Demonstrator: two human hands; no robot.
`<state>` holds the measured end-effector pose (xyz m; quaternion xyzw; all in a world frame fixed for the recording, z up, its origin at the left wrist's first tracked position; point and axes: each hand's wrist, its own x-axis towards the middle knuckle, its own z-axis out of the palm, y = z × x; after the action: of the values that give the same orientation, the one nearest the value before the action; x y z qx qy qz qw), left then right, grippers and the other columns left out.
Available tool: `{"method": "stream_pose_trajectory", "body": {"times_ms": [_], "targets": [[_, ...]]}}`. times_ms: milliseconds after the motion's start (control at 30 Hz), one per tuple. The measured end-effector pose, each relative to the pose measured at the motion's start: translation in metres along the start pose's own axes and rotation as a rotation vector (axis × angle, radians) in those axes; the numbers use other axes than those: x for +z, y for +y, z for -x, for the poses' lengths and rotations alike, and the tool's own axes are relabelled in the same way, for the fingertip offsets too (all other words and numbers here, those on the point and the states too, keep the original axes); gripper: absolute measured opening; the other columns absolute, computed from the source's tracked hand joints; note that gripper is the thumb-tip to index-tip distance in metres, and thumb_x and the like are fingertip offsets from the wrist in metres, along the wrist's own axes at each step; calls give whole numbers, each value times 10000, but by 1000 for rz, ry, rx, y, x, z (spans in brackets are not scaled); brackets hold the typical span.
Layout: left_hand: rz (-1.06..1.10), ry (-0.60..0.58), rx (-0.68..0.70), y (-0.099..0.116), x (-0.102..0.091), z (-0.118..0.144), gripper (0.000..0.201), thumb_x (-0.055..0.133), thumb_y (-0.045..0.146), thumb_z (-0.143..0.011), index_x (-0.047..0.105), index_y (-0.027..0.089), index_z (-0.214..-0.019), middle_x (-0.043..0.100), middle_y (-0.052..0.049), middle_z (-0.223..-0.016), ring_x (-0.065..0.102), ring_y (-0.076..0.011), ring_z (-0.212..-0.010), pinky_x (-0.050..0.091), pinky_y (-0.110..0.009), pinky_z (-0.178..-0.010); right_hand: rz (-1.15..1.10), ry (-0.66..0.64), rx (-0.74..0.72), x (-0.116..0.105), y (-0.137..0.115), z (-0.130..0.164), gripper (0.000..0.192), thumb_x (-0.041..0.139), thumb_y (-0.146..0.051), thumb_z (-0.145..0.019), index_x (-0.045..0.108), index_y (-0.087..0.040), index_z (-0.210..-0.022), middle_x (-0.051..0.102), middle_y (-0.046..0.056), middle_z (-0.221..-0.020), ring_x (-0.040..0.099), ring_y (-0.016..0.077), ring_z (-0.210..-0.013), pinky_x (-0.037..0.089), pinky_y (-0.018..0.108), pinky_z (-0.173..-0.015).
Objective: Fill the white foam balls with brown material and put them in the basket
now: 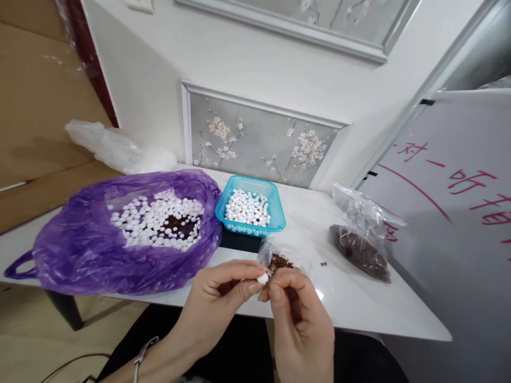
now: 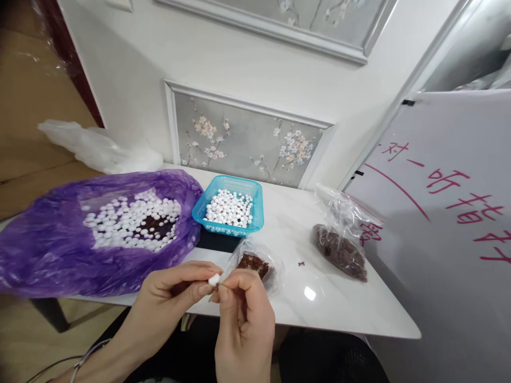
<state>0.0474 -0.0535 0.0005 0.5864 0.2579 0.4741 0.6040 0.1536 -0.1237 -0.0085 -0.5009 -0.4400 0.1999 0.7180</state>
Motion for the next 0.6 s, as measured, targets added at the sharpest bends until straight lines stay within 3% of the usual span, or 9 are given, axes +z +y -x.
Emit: {"method": "stream_pose_trajectory", "body": {"times_ms": [333,600], "targets": [[-15,-27,26,3,-1,0,167,756,134,-762,825,282,-793,805,-17,-849,729,-175,-782,579,-210,-708,-31,-11,42,0,-2,0,149,556,-275,-958,586,-229,-820,543,-10,-761,532,127,-709,478,218,-649],[-23,21,-24,-4,-3,0,102,777,177,-752,826,252,-799,806,-37,-877,722,-204,-825,573,-250,-755,94,-84,32,-1,3,-7,138,558,-276,-955,573,-224,-828,539,-31,-718,536,115,-672,467,211,-626]]}}
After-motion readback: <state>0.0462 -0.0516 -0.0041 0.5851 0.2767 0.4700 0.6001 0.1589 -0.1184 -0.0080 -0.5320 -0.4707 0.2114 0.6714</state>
